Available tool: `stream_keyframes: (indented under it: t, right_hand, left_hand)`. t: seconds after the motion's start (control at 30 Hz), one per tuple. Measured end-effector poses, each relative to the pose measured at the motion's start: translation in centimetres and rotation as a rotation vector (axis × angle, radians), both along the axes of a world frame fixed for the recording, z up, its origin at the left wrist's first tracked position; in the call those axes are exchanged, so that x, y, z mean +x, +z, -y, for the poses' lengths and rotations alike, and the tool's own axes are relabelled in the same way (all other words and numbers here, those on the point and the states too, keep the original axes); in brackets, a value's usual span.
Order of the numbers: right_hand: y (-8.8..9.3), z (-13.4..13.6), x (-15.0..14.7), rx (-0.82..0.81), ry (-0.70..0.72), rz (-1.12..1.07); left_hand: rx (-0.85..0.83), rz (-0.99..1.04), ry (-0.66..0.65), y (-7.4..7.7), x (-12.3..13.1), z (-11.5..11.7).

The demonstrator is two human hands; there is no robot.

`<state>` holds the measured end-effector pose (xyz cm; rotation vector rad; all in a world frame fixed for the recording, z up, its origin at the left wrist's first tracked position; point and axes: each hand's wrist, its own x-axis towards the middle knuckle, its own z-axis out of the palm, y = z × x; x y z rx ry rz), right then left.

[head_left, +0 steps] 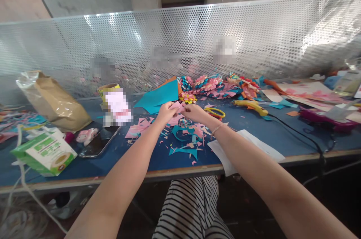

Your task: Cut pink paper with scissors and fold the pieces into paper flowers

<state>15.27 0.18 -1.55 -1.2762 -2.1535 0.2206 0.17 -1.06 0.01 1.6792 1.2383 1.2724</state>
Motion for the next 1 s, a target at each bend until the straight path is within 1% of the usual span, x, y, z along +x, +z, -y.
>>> stream_keyframes:
  t: [0.13,0.37,0.53,0.6,0.67,0.73,0.8,0.87,0.93,1.0]
  right_hand:
    - [0.2,0.3,0.0,-0.015,-0.011,0.049]
    - [0.3,1.0,0.0,-0.115,0.004,0.249]
    - [0.2,0.8,0.0,-0.094,-0.019,0.232]
    - [0.3,0.9,-0.1,-0.081,0.001,0.161]
    - [0.5,1.0,-0.1,-0.111,0.068,0.008]
    - [0.6,1.0,-0.2,-0.2,0.166,-0.201]
    - [0.6,0.8,-0.3,-0.284,0.223,-0.375]
    - [0.4,0.4,-0.3,-0.316,0.207,-0.47]
    - [0.3,0.1,-0.2,-0.312,0.173,-0.52]
    - [0.3,-0.1,-0.2,-0.292,0.164,-0.568]
  left_hand:
    - [0.025,-0.023,-0.006,-0.3,-0.1,-0.3]
    - [0.047,-0.058,0.001,-0.2,0.2,0.0]
    - [0.029,-0.024,-0.009,-0.1,0.1,0.0]
    - [0.036,-0.015,-0.014,-0.2,-0.1,-0.2]
    - [0.062,-0.021,-0.017,-0.3,-0.3,-0.6]
    - [0.086,-0.024,-0.026,-0.5,-0.4,-0.9]
    - [0.072,0.009,-0.048,-0.5,-0.4,-0.9]
    - [0.022,0.082,-0.088,-0.5,-0.3,-0.8]
    - [-0.029,0.171,-0.124,-0.5,-0.1,-0.6]
    - [-0.068,0.259,-0.134,-0.4,0.0,-0.5]
